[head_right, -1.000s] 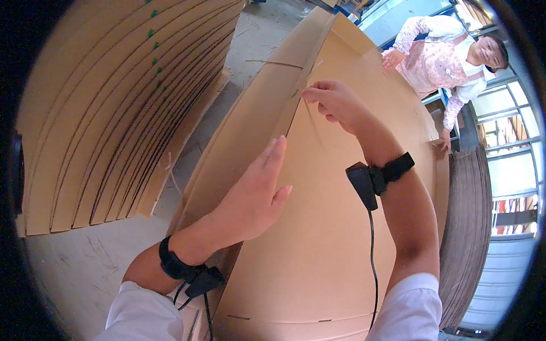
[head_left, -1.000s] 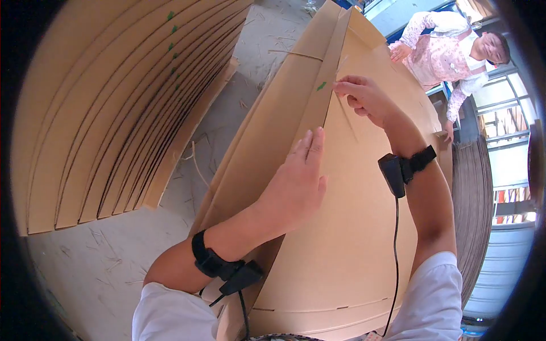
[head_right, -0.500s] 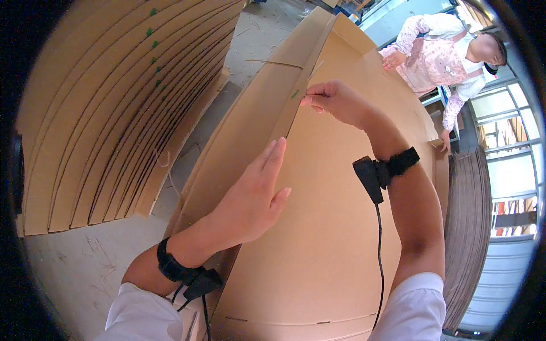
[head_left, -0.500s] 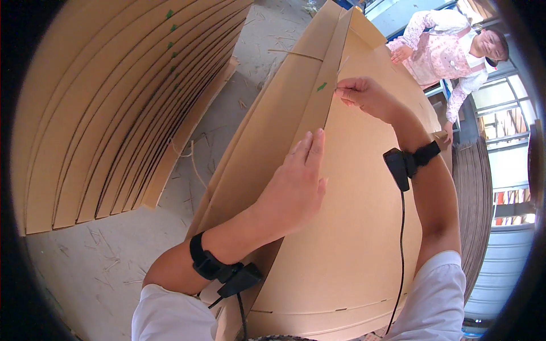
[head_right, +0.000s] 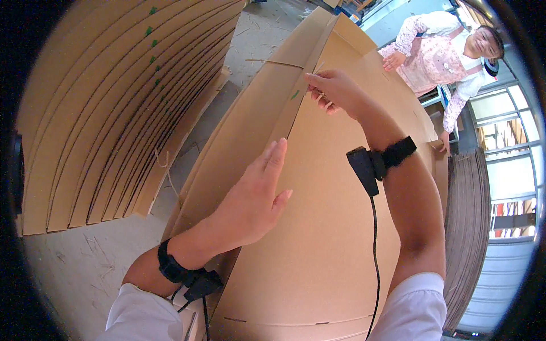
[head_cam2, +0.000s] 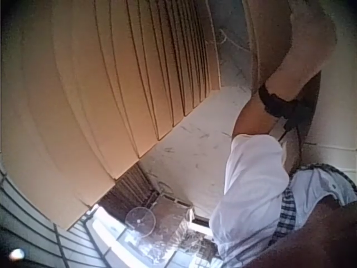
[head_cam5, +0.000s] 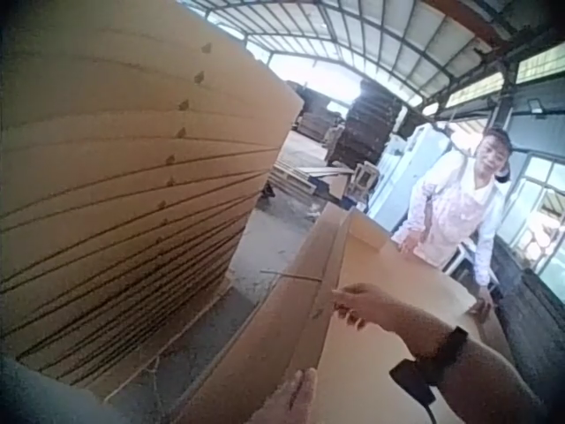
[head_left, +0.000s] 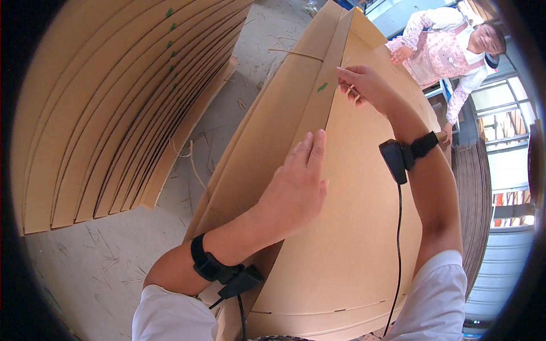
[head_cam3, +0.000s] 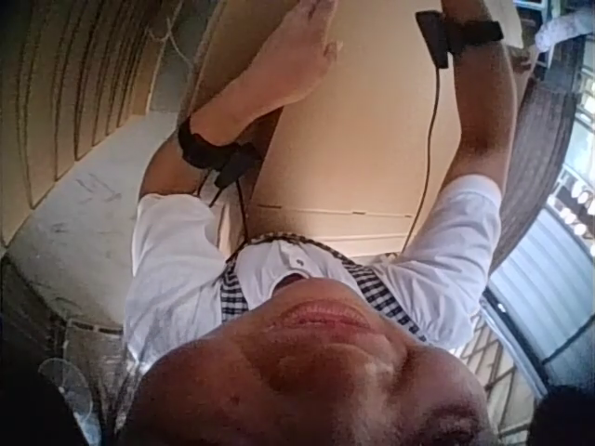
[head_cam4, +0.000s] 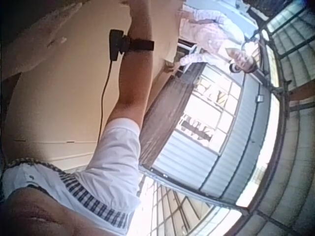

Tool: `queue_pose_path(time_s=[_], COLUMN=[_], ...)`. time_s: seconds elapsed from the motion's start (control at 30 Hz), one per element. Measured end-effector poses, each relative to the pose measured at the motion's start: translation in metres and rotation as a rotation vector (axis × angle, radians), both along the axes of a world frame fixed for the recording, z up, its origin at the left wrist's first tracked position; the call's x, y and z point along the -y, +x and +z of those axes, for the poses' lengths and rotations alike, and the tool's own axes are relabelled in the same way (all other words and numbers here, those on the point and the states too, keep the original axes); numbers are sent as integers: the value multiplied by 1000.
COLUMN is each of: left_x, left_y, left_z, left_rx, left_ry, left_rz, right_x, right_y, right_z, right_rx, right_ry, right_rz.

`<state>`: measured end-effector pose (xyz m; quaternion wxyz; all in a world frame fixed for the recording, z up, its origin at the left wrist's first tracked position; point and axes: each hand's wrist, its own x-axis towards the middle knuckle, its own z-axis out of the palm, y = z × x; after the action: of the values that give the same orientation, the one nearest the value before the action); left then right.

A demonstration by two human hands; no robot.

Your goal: The recorder is assembling large cardboard sheets into box components, folding edges, and using a utility knife to trim or score the material in a manufacturing environment.

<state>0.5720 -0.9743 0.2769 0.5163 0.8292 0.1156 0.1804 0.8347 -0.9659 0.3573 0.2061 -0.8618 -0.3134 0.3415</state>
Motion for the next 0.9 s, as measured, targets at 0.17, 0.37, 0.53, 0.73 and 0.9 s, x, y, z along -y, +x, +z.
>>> queue_pose_path(time_s=[0.17, 0.37, 0.53, 0.73, 0.9], left_x=[6, 2, 0, -2, -9], left_y=[6, -1, -3, 4, -1], left_z=[-13, -4, -4, -6, 0], left_rx=[2, 4, 32, 31, 33], left_ry=[-31, 42, 79, 172, 159], left_rz=[33, 64, 60, 103, 103], right_x=[-6, -23, -17, -19, -29], right_y=[34, 33, 13, 2, 11], right_z=[-8, 3, 6, 14, 16], right_rx=[31, -182, 77, 28, -25], right_ry=[-52, -191, -147, -54, -103], right_rz=[95, -1, 248, 29, 135])
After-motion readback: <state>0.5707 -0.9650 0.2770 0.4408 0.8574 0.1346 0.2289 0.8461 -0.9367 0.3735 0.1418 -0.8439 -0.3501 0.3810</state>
